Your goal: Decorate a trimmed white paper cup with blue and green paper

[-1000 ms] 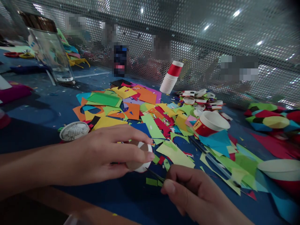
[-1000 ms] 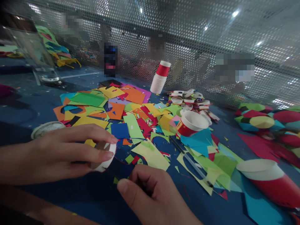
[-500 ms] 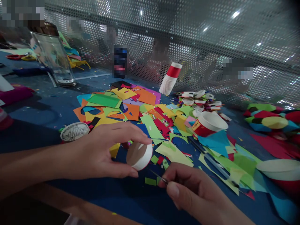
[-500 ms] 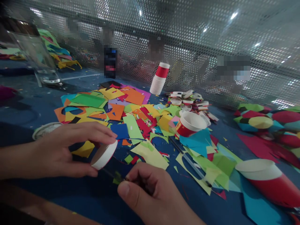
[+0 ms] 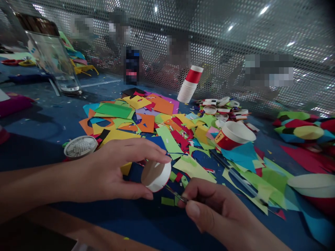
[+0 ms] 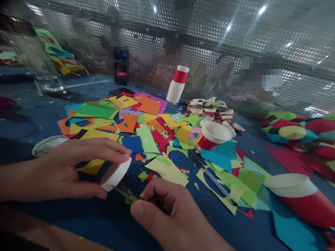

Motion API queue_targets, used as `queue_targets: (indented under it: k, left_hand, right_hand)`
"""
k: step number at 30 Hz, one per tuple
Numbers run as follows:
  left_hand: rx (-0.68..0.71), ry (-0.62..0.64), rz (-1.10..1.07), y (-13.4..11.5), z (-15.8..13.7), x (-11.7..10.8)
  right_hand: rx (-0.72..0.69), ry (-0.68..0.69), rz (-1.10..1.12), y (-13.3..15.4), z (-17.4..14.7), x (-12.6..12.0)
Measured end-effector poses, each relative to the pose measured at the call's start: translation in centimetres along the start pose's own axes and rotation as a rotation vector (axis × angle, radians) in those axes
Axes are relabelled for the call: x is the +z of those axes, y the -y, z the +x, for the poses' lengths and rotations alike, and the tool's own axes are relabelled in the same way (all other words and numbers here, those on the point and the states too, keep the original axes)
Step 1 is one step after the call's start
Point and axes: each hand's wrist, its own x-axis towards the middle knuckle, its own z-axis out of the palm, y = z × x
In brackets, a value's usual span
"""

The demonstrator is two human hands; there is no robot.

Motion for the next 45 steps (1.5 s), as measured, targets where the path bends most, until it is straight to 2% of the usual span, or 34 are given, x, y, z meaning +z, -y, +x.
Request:
queue_targets:
  k: [4,8,13,15,21,26,31,40,45]
  left_hand:
    - [-0.186,0.045,-0.262,-0.1,0.0,0.1]
    - [-0.370,0.114,-0.579,-0.4,0.0,0.1]
    - [-0.448,0.138,-0.677,-0.7,0.0,-0.1]
    - [-0.440,0.140,-0.675,-0.7,0.0,-0.2]
    - [-0.283,0.116,-0.615,-0.7,-0.2,-0.3]
    - [-0.290,0.148,-0.630,-0.6,-0.4,-0.2]
    - [-0.295,0.157,-0.541,-0.4,-0.1,0.0]
    - [-0.299,0.126,-0.381,-0.3,-0.2,0.4]
    - [-0.240,0.090,-0.348,-0.2,-0.1,0.5]
  right_hand:
    - [-0.009,-0.008,-0.004,0.9,0.1,0.1]
    - [0.014,0.003,0.040,0.5,0.0,0.0]
    - [0.031,0.055,0.119,-0.3,-0.2,-0.2]
    - [0.053,0.058,0.102,-0.4,-0.3,-0.2]
    - [0.121,0.010,-0.037,-0.5,-0.5,-0.2]
    - [0.123,0.026,-0.102,-0.5,0.0,-0.1]
    - [0.104,0.029,-0.095,-0.5,-0.1,-0.1]
    - [0.084,0.098,-0.056,-0.4,-0.4,-0.2]
    - [0.094,0.086,-0.025,-0.3,-0.6,-0.2]
